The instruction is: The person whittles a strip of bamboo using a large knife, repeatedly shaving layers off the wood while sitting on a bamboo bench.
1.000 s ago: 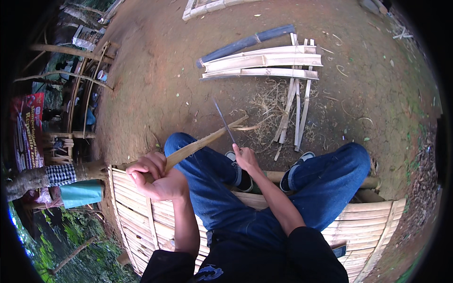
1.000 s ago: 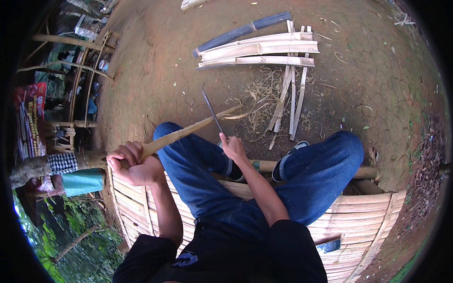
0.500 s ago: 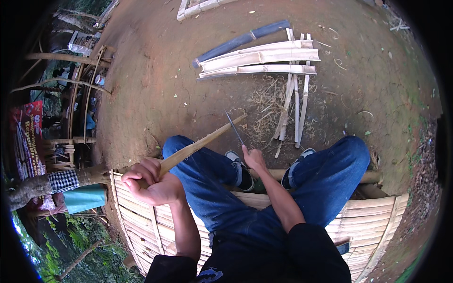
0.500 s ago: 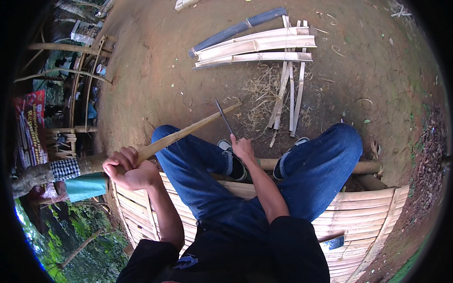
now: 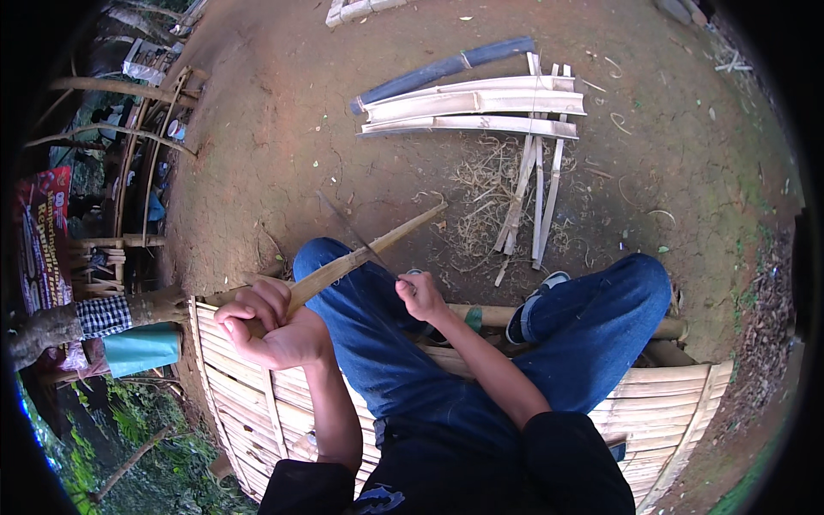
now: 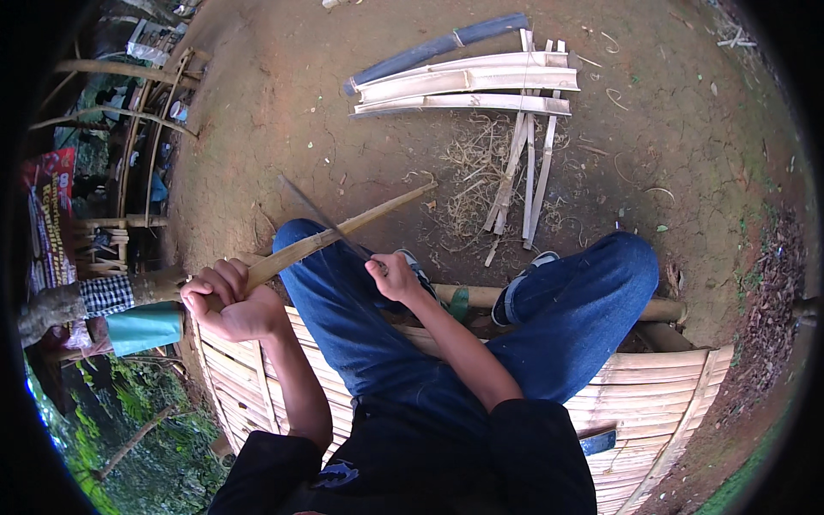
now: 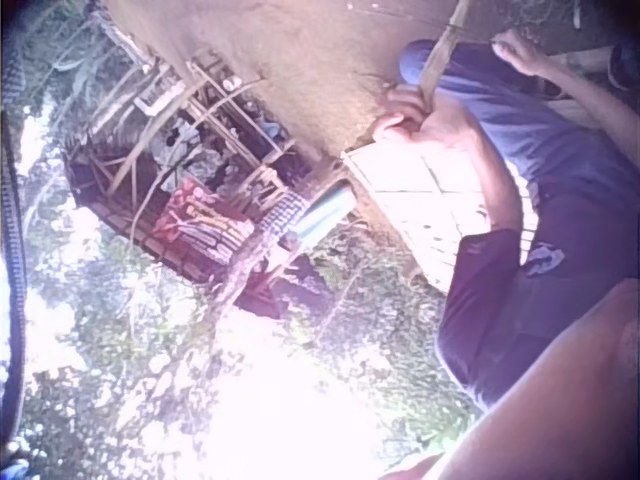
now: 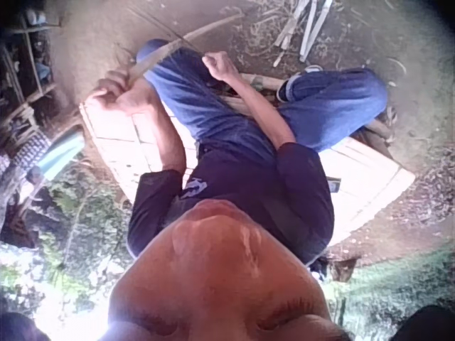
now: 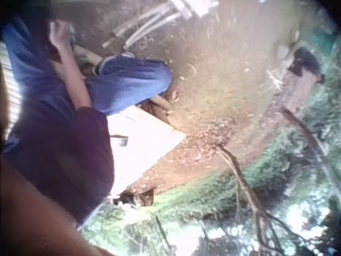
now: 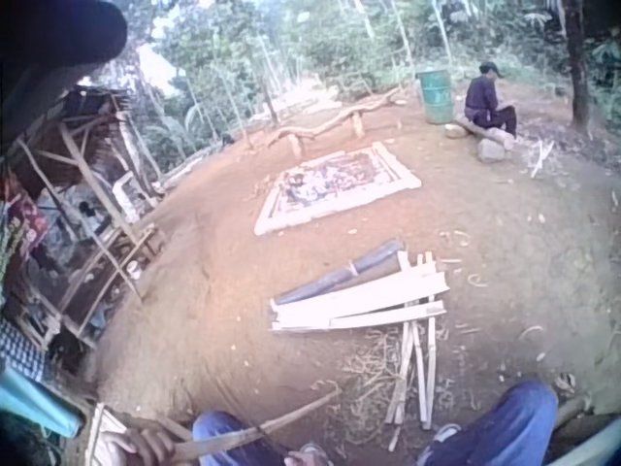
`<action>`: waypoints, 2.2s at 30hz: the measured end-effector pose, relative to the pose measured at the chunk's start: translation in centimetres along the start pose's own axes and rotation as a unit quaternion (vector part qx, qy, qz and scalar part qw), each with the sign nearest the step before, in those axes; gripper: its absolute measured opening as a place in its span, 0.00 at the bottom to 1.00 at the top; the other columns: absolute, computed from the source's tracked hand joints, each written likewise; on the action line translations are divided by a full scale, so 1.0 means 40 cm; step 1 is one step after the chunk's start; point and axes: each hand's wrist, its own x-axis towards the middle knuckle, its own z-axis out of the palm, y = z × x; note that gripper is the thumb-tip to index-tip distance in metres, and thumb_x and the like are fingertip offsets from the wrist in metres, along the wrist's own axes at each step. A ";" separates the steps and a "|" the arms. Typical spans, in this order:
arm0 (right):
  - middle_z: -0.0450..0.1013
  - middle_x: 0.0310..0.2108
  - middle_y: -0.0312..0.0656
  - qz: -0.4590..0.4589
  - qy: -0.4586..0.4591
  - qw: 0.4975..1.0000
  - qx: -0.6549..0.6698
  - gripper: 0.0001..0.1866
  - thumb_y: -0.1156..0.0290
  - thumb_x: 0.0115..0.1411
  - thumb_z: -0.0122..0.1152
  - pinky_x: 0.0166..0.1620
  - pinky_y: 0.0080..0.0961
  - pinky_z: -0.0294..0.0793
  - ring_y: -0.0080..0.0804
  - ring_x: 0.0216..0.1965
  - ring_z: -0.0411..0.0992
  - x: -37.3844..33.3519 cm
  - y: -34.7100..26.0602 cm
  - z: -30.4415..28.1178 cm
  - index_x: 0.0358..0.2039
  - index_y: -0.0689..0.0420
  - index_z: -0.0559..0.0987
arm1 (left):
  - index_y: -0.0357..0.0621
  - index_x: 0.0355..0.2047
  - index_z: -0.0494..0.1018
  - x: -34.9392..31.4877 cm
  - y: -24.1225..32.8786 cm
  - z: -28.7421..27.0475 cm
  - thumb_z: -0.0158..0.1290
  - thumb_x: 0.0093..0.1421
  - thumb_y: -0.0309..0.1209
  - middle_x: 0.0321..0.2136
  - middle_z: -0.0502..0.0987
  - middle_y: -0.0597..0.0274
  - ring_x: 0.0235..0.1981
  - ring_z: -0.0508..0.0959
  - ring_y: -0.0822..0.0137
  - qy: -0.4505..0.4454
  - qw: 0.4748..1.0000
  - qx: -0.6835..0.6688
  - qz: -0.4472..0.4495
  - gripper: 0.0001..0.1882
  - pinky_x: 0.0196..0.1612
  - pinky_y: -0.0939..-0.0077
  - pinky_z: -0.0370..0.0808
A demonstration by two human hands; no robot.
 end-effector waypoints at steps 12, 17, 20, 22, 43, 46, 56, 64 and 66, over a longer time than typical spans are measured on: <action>0.68 0.15 0.53 0.228 -0.015 0.972 -0.052 0.33 0.45 0.61 0.43 0.28 0.39 0.65 0.48 0.19 0.67 0.034 -0.066 -0.011 0.18 0.67 0.72 | 0.50 0.20 0.59 0.016 -0.003 -0.056 0.40 0.63 0.37 0.11 0.47 0.72 0.12 0.45 0.77 0.029 0.999 0.018 0.006 0.14 0.17 0.81 0.45; 0.65 0.12 0.54 0.034 -0.046 0.997 0.048 0.28 0.51 0.60 0.50 0.23 0.36 0.63 0.50 0.16 0.67 0.054 -0.198 0.026 0.18 0.66 0.72 | 0.50 0.19 0.59 0.040 -0.005 -0.076 0.40 0.63 0.38 0.11 0.47 0.72 0.12 0.45 0.77 0.020 1.000 0.014 -0.002 0.15 0.17 0.81 0.45; 0.69 0.14 0.54 -0.012 -0.085 0.996 0.026 0.24 0.51 0.59 0.51 0.24 0.36 0.68 0.53 0.21 0.72 0.074 -0.174 0.038 0.22 0.63 0.77 | 0.49 0.18 0.59 0.052 -0.010 -0.080 0.40 0.62 0.37 0.11 0.47 0.72 0.12 0.46 0.77 0.038 0.999 0.005 -0.002 0.15 0.17 0.81 0.45; 0.70 0.15 0.54 -0.023 -0.049 0.999 0.006 0.24 0.50 0.58 0.52 0.25 0.37 0.69 0.54 0.23 0.72 0.086 -0.108 0.053 0.23 0.61 0.78 | 0.50 0.19 0.59 0.072 -0.019 -0.094 0.39 0.63 0.39 0.11 0.47 0.73 0.11 0.46 0.77 0.049 0.998 0.036 0.009 0.16 0.16 0.81 0.44; 0.72 0.21 0.58 0.305 0.050 0.948 -0.077 0.29 0.48 0.61 0.46 0.35 0.42 0.71 0.57 0.29 0.73 0.061 0.234 0.047 0.26 0.65 0.78 | 0.49 0.17 0.58 0.228 -0.104 -0.092 0.40 0.58 0.33 0.11 0.44 0.73 0.11 0.44 0.76 0.169 0.978 0.120 0.031 0.12 0.17 0.80 0.42; 0.73 0.23 0.60 0.450 0.033 0.883 -0.129 0.31 0.46 0.60 0.45 0.35 0.43 0.72 0.57 0.31 0.74 0.081 0.275 -0.020 0.26 0.65 0.80 | 0.49 0.17 0.57 0.218 -0.101 -0.104 0.40 0.56 0.31 0.11 0.43 0.73 0.11 0.44 0.76 0.178 0.976 0.122 0.030 0.11 0.16 0.80 0.43; 0.72 0.19 0.58 0.009 -0.175 0.983 -0.058 0.29 0.43 0.56 0.51 0.31 0.43 0.73 0.56 0.27 0.74 0.243 -0.065 0.043 0.28 0.61 0.80 | 0.48 0.19 0.56 0.204 -0.085 -0.128 0.39 0.57 0.32 0.12 0.44 0.72 0.13 0.44 0.74 0.127 0.986 0.109 0.008 0.10 0.18 0.78 0.44; 0.73 0.32 0.65 0.478 0.006 0.866 -0.144 0.35 0.42 0.59 0.44 0.45 0.44 0.71 0.57 0.41 0.72 0.076 0.291 -0.065 0.31 0.69 0.79 | 0.47 0.18 0.57 0.217 -0.089 -0.121 0.37 0.57 0.31 0.12 0.43 0.71 0.12 0.44 0.74 0.162 0.980 0.115 0.016 0.10 0.18 0.78 0.44; 0.73 0.31 0.65 0.470 -0.030 0.863 -0.180 0.36 0.42 0.60 0.43 0.47 0.43 0.71 0.57 0.41 0.72 0.078 0.277 -0.104 0.31 0.70 0.78 | 0.47 0.19 0.57 0.217 -0.085 -0.125 0.38 0.57 0.32 0.12 0.43 0.72 0.13 0.44 0.73 0.143 0.982 0.121 0.021 0.10 0.18 0.79 0.45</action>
